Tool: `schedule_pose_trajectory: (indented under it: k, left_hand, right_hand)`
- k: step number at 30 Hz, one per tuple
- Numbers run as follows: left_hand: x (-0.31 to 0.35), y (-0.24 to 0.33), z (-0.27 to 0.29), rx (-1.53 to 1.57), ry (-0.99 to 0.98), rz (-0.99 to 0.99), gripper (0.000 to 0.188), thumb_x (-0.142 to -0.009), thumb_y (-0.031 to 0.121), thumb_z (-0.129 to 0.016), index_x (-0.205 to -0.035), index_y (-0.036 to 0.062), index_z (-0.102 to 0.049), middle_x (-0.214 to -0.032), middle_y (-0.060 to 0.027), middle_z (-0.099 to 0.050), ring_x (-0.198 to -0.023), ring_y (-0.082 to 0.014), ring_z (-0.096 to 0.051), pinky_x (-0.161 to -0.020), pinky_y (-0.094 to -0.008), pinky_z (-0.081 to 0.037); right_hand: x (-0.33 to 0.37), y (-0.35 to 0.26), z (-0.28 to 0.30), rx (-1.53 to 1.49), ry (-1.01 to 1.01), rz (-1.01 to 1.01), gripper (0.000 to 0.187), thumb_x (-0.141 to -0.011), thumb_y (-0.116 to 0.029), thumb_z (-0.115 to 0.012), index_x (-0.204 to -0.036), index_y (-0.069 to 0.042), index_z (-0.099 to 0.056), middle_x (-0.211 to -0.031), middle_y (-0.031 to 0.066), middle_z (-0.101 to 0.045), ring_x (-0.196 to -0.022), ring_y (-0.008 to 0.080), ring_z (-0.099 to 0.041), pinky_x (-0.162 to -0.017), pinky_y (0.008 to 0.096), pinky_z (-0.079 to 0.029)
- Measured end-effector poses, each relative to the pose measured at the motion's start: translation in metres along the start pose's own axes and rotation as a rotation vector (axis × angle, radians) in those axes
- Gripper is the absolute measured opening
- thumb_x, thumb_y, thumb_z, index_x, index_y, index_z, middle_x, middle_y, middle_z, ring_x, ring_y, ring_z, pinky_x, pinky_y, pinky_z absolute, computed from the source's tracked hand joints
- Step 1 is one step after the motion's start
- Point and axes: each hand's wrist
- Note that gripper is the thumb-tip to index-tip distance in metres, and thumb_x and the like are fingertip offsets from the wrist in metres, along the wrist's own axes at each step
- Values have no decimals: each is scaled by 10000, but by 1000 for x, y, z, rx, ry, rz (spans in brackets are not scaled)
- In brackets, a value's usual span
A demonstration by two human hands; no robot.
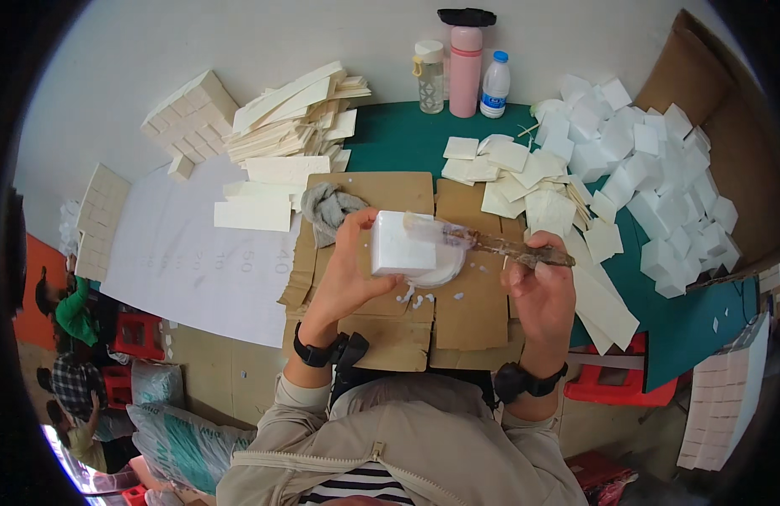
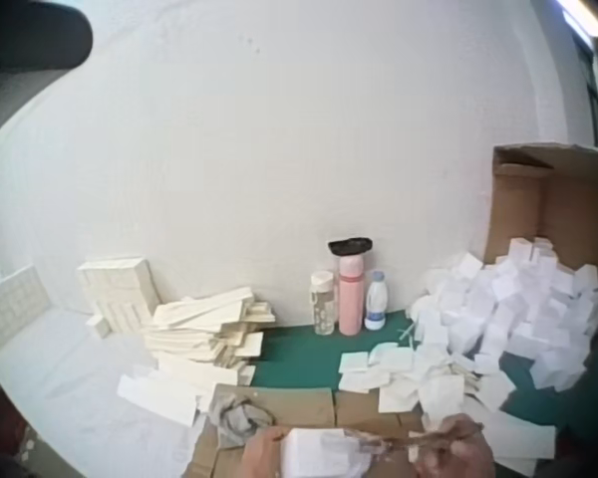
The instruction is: The person wipes their hands with a cloth, applies glue to a foam block with a brush, and then presses foam strips onto the glued surfaces.
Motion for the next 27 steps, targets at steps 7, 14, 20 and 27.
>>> schedule_pose_trajectory:
  k: [7, 14, 20, 27]
  left_hand:
    - [2, 2, 0, 35, -33, 39, 818, -615, 132, -815, -1328, 35, -424, -1253, -157, -488, -1215, -321, -441, -1066, -403, -348]
    - [0, 0, 2, 94, -53, 35, 815, -643, 169, -834, -1329, 27, -418, -1266, -149, -488, -1237, -279, -433, -1093, -375, -320]
    - [-2, 7, -2, 101, -37, 60, 837, -640, 203, -868, -1335, 27, -435, -1266, -171, -506, -1230, -325, -445, -1070, -406, -351]
    - [-1, 0, -3, 178, -34, 97, 844, -655, 223, -861, -1352, 23, -430, -1287, -170, -501, -1253, -282, -447, -1087, -380, -336]
  right_hand:
    - [-3, 9, -4, -28, -77, 28, 254, -876, -168, -595, -1098, -75, -512, -810, 51, -505, -715, 131, -478, -681, 294, -373]
    - [-8, 16, -7, 322, -77, 101, 178, -896, -145, -571, -1037, -41, -539, -848, 52, -500, -730, 128, -468, -693, 293, -369]
    - [-9, 16, -22, 273, 225, 61, 224, -962, -216, -523, -1063, -17, -540, -869, 86, -547, -693, 127, -465, -662, 267, -363]
    - [-8, 8, -17, 327, 98, -40, 308, -993, -266, -493, -1157, -7, -525, -780, 84, -588, -648, 145, -512, -610, 268, -397]
Point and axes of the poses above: each hand's wrist, its own x-axis away from the middle knuckle, its own z-axis out of the back of the hand, y = z × x
